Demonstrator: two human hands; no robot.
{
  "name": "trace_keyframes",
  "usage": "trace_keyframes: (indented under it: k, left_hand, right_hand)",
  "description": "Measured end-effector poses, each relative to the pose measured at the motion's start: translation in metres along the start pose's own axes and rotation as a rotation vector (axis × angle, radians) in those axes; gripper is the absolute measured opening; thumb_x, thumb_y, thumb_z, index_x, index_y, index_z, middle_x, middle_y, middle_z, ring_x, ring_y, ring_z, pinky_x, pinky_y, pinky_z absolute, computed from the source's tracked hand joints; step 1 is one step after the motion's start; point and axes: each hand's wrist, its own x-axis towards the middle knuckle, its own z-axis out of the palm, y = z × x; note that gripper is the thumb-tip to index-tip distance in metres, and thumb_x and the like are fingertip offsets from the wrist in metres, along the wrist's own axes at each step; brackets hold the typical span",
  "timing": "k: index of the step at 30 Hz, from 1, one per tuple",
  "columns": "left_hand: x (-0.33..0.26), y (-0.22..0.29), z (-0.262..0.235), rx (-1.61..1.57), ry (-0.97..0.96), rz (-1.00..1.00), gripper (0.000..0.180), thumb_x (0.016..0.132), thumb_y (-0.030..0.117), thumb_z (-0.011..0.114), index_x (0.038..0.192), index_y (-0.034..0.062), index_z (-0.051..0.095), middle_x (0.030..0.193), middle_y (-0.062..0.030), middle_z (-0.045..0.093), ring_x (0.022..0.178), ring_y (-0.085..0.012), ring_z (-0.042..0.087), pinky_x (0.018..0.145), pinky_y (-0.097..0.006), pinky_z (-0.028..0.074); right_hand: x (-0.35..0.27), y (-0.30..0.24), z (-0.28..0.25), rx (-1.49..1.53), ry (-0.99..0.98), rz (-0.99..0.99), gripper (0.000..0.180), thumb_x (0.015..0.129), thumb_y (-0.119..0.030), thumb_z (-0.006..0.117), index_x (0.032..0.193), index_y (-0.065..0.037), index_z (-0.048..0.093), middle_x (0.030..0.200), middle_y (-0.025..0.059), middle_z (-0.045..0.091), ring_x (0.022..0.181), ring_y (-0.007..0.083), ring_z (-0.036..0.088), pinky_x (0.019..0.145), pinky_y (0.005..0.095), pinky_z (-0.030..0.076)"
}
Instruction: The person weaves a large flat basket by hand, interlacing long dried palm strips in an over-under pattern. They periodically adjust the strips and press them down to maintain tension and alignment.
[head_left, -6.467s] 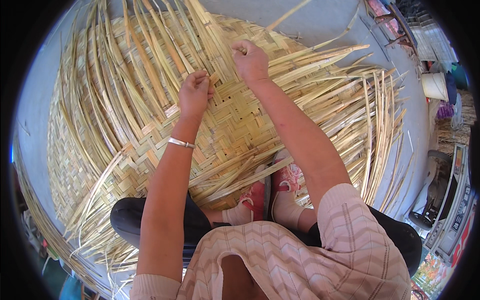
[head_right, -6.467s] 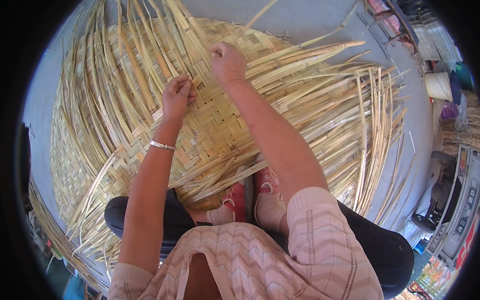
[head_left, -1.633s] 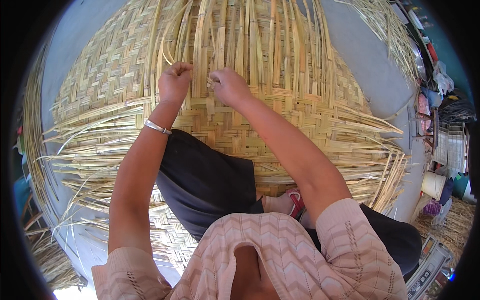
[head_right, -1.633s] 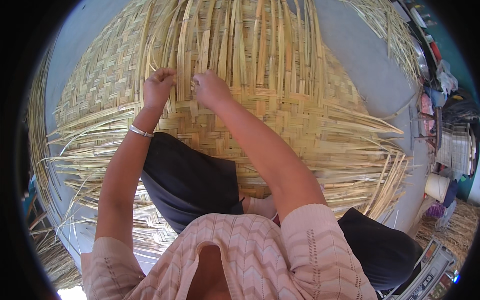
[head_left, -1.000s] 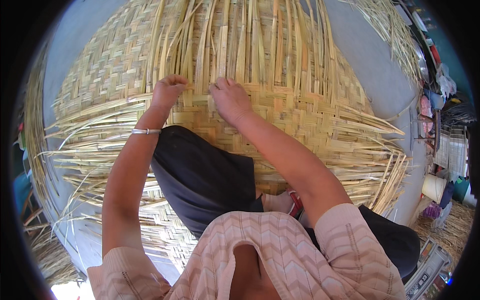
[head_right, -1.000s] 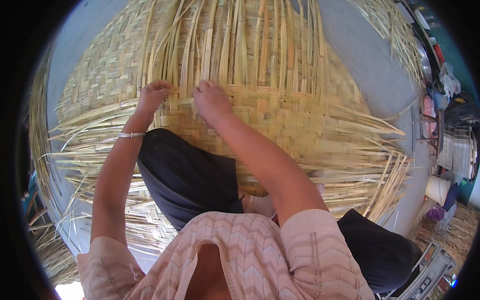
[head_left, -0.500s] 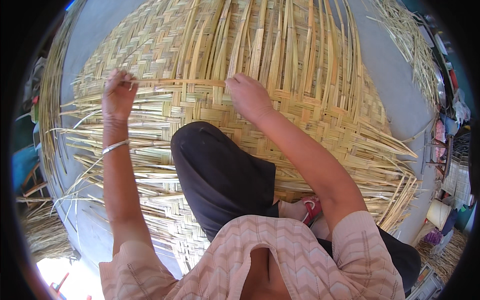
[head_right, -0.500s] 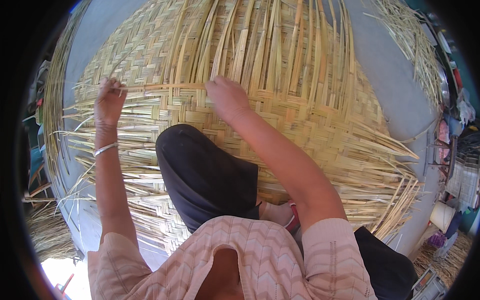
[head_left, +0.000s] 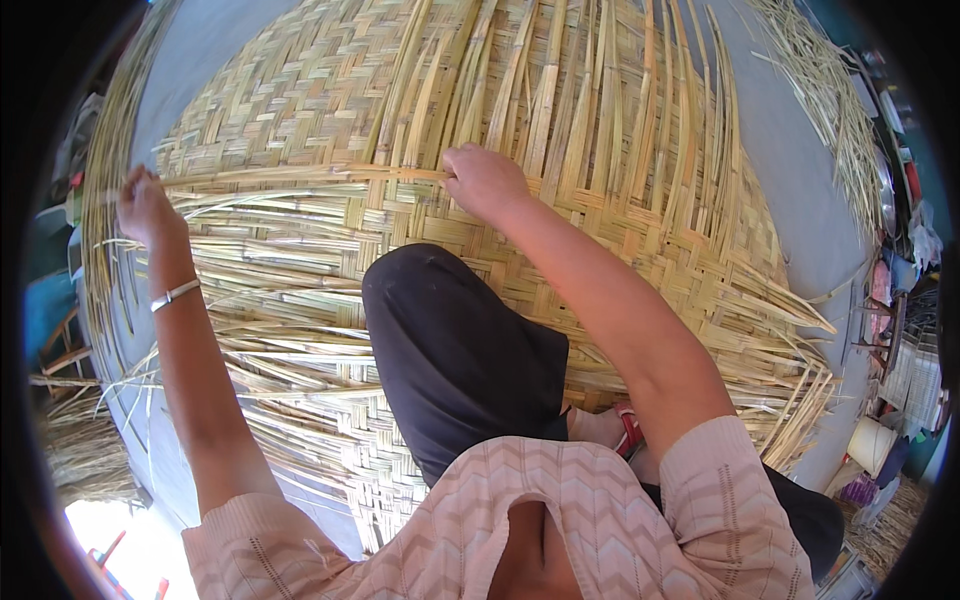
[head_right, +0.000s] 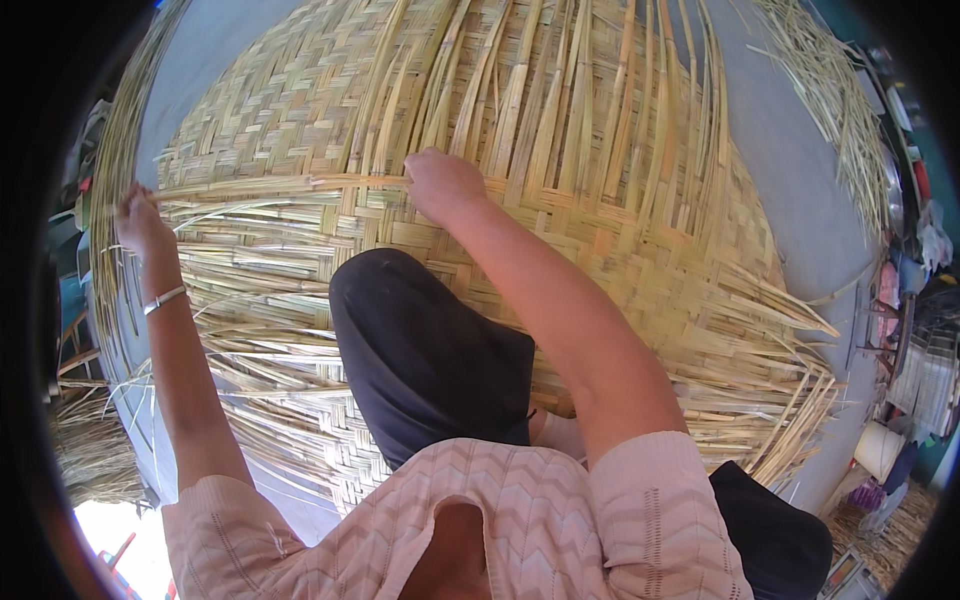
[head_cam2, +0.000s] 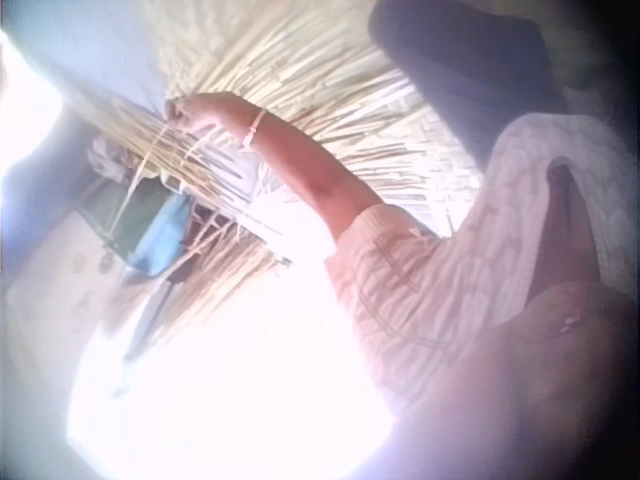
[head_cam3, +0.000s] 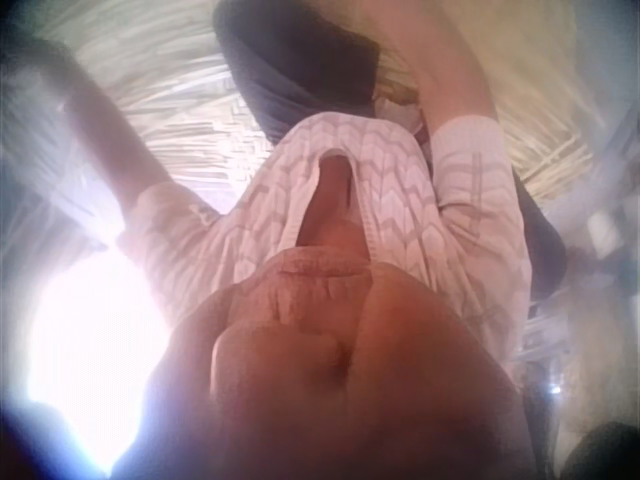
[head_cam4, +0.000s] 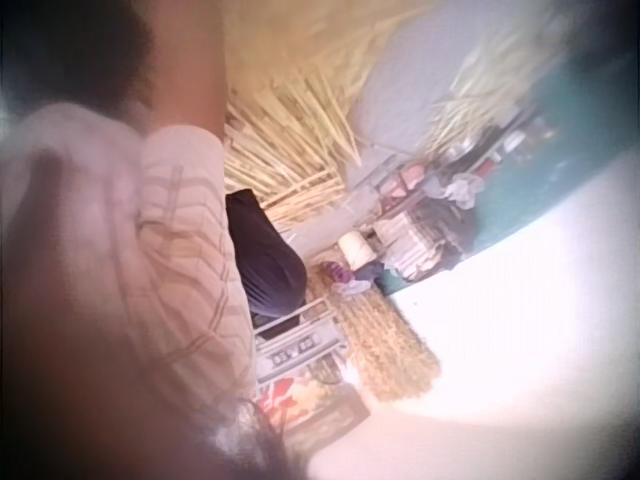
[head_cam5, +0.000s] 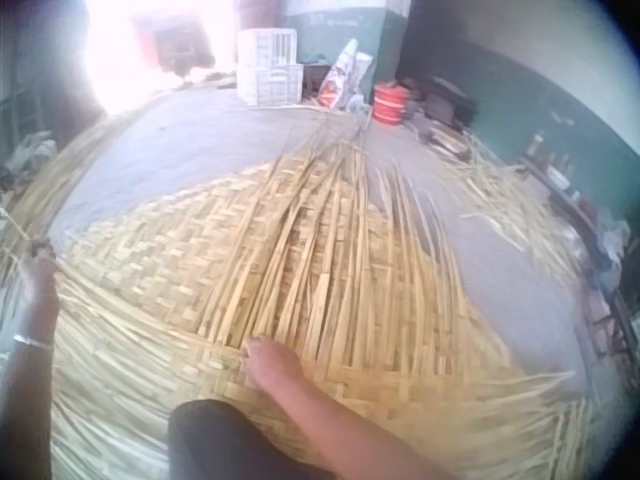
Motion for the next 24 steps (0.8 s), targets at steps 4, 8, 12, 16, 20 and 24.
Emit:
trace_keyframes:
  k: [4, 8, 12, 16, 20, 24]
  left_hand:
    - [-0.025, 0.078, 0.049, 0.475, -0.191, 0.98, 0.015, 0.089, 0.008, 0.063, 0.1, 0.0124, 0.072, 0.095, -0.0055, 0.07, 0.086, -0.0167, 0.065, 0.077, -0.028, 0.052]
    - [-0.099, 0.081, 0.114, 0.414, -0.509, 1.137, 0.03, 0.089, 0.015, 0.065, 0.118, 0.0221, 0.064, 0.131, -0.0075, 0.056, 0.113, -0.0288, 0.057, 0.095, -0.036, 0.046]
    - [-0.168, 0.023, 0.145, 0.361, -1.23, 0.114, 0.033, 0.095, 0.022, 0.058, 0.124, 0.0063, 0.06, 0.111, -0.0089, 0.067, 0.097, -0.0181, 0.063, 0.084, -0.03, 0.051]
    - [-0.204, -0.028, 0.159, 0.407, -1.349, -0.103, 0.043, 0.09, 0.022, 0.062, 0.125, -0.0034, 0.056, 0.098, -0.0109, 0.068, 0.084, -0.0149, 0.063, 0.075, -0.027, 0.051]
    - [-0.211, -0.036, 0.174, 0.621, -1.367, 0.08, 0.049, 0.086, 0.028, 0.067, 0.123, -0.0032, 0.058, 0.096, -0.0116, 0.068, 0.082, -0.0161, 0.063, 0.073, -0.028, 0.051]
    - [-0.217, -0.026, 0.179, 0.581, -1.332, 0.094, 0.037, 0.081, 0.028, 0.067, 0.107, 0.0023, 0.065, 0.1, -0.0173, 0.069, 0.096, -0.0302, 0.065, 0.086, -0.038, 0.05]
  right_hand:
    - [0.002, 0.0, 0.004, 0.099, 0.042, 0.098, 0.02, 0.087, -0.026, 0.061, 0.089, -0.006, 0.062, 0.081, 0.0129, 0.063, 0.079, 0.0305, 0.063, 0.07, 0.0433, 0.049]
    - [0.009, 0.002, 0.009, 0.253, 0.185, 0.226, 0.024, 0.087, -0.029, 0.062, 0.086, -0.005, 0.063, 0.072, 0.0146, 0.063, 0.068, 0.0316, 0.062, 0.065, 0.0428, 0.049]
    - [0.014, 0.009, 0.015, 0.335, 0.246, 0.33, 0.026, 0.088, -0.028, 0.061, 0.088, -0.003, 0.062, 0.072, 0.0153, 0.064, 0.067, 0.0306, 0.062, 0.064, 0.0409, 0.049]
    - [0.015, 0.021, 0.021, 0.389, 0.257, 0.32, 0.026, 0.088, -0.026, 0.06, 0.086, 0.0, 0.061, 0.069, 0.0148, 0.064, 0.061, 0.0253, 0.065, 0.061, 0.0376, 0.05]
    - [0.015, 0.026, 0.028, 0.487, 0.282, 0.287, 0.026, 0.089, -0.024, 0.059, 0.084, 0.001, 0.06, 0.066, 0.0131, 0.064, 0.055, 0.0193, 0.065, 0.056, 0.0342, 0.05]
    - [0.013, 0.029, 0.03, 0.522, 0.266, 0.271, 0.025, 0.089, -0.023, 0.06, 0.084, 0.001, 0.059, 0.064, 0.0111, 0.062, 0.055, 0.0176, 0.065, 0.055, 0.0325, 0.05]
